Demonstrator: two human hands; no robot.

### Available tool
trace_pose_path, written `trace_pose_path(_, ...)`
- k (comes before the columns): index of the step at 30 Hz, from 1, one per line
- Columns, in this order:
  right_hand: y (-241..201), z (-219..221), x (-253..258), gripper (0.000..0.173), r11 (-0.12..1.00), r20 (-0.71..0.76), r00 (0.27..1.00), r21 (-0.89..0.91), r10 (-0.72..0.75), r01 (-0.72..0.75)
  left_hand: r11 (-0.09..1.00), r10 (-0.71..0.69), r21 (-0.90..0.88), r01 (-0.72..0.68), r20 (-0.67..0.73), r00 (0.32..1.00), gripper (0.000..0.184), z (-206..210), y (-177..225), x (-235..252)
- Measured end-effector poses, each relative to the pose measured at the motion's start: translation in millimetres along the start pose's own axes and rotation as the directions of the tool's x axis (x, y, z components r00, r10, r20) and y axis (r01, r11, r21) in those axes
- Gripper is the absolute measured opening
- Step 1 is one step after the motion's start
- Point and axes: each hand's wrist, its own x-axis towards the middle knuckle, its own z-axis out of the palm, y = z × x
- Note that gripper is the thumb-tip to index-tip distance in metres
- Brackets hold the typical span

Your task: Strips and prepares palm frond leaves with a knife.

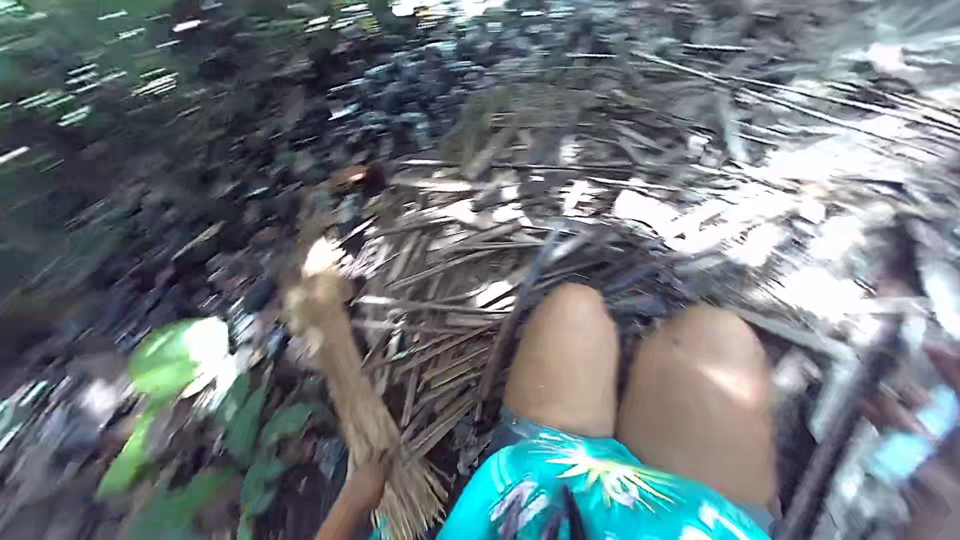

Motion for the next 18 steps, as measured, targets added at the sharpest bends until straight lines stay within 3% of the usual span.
trace_pose_path(2,-5,6,-2,0.035,0.993,-0.414,0.91,-0.111,-0.018,-0.031,0.984,0.108,-0.123,-0.125,-0.133,0.985,0.05,3,21,17)
trace_pose_path(5,5,-21,0,0.03,0.968,-0.692,0.717,-0.229,-0.085,-0.106,0.927,0.286,-0.15,-0.345,-0.314,0.905,0.046,13,28,86)
trace_pose_path(7,24,-48,-3,0.036,0.916,-0.752,0.651,-0.329,-0.107,-0.229,0.871,0.371,-0.139,-0.472,-0.444,0.816,0.043,-1,49,98)
trace_pose_path(8,38,-62,-6,0.039,0.862,-0.755,0.645,-0.401,-0.119,-0.309,0.873,0.377,-0.141,-0.468,-0.415,0.828,0.044,-26,72,77)
trace_pose_path(9,54,-76,-9,0.039,0.791,-0.754,0.644,-0.469,-0.128,-0.392,0.9,0.366,-0.135,-0.415,-0.287,0.885,0.046,-64,102,41)
trace_pose_path(10,70,-89,-11,0.04,0.732,-0.758,0.643,-0.501,-0.113,-0.462,0.884,0.374,-0.16,-0.439,-0.323,0.869,0.045,-84,121,17)
trace_pose_path(13,119,-107,-16,0.041,0.561,-0.782,0.623,-0.51,0.012,-0.652,0.778,0.423,-0.134,-0.613,-0.609,0.67,0.04,-105,134,1)
trace_pose_path(15,146,-105,-14,0.046,0.39,-0.777,0.602,-0.504,0.185,-0.771,0.743,0.424,-0.093,-0.663,-0.701,0.574,0.04,-117,137,0)
trace_pose_path(18,186,-99,-5,0.063,0.176,-0.726,0.579,-0.557,0.37,-0.811,0.688,0.446,-0.04,-0.725,-0.764,0.466,0.043,-135,154,-12)
